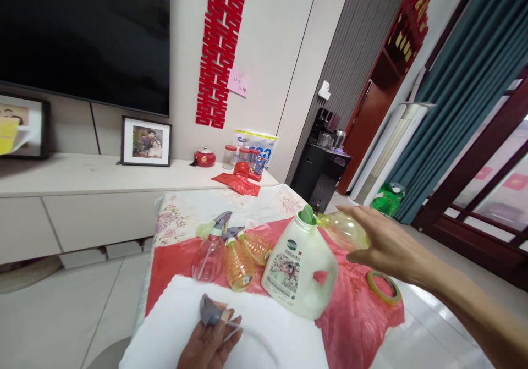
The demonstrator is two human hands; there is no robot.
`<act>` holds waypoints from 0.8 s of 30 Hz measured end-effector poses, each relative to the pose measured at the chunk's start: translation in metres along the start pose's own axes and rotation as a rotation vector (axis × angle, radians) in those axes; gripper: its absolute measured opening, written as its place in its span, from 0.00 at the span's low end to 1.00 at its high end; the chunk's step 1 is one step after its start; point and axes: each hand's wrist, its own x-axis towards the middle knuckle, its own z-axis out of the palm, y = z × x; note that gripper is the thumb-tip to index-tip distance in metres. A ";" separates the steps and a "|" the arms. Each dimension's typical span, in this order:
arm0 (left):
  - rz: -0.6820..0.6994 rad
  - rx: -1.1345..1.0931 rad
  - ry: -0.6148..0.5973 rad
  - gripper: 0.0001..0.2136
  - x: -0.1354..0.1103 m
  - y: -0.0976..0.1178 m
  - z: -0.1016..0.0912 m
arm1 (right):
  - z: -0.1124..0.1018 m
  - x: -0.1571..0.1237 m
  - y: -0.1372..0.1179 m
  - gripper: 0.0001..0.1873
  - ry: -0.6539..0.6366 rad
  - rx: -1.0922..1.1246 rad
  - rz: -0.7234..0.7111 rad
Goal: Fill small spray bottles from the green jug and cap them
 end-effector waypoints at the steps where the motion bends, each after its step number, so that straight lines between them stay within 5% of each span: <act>1: 0.020 -0.002 -0.005 0.24 -0.003 0.001 0.002 | 0.006 -0.012 0.000 0.41 -0.007 0.117 0.035; 8: 0.110 -0.092 -0.086 0.12 -0.027 0.023 0.023 | 0.090 -0.097 -0.022 0.45 -0.227 0.510 0.142; 13: 0.162 -0.107 -0.085 0.14 -0.038 0.046 0.039 | 0.145 -0.114 -0.040 0.48 -0.374 0.499 0.241; 24: 0.192 0.046 -0.130 0.21 -0.056 0.041 0.059 | 0.156 -0.103 -0.066 0.50 -0.352 0.604 0.241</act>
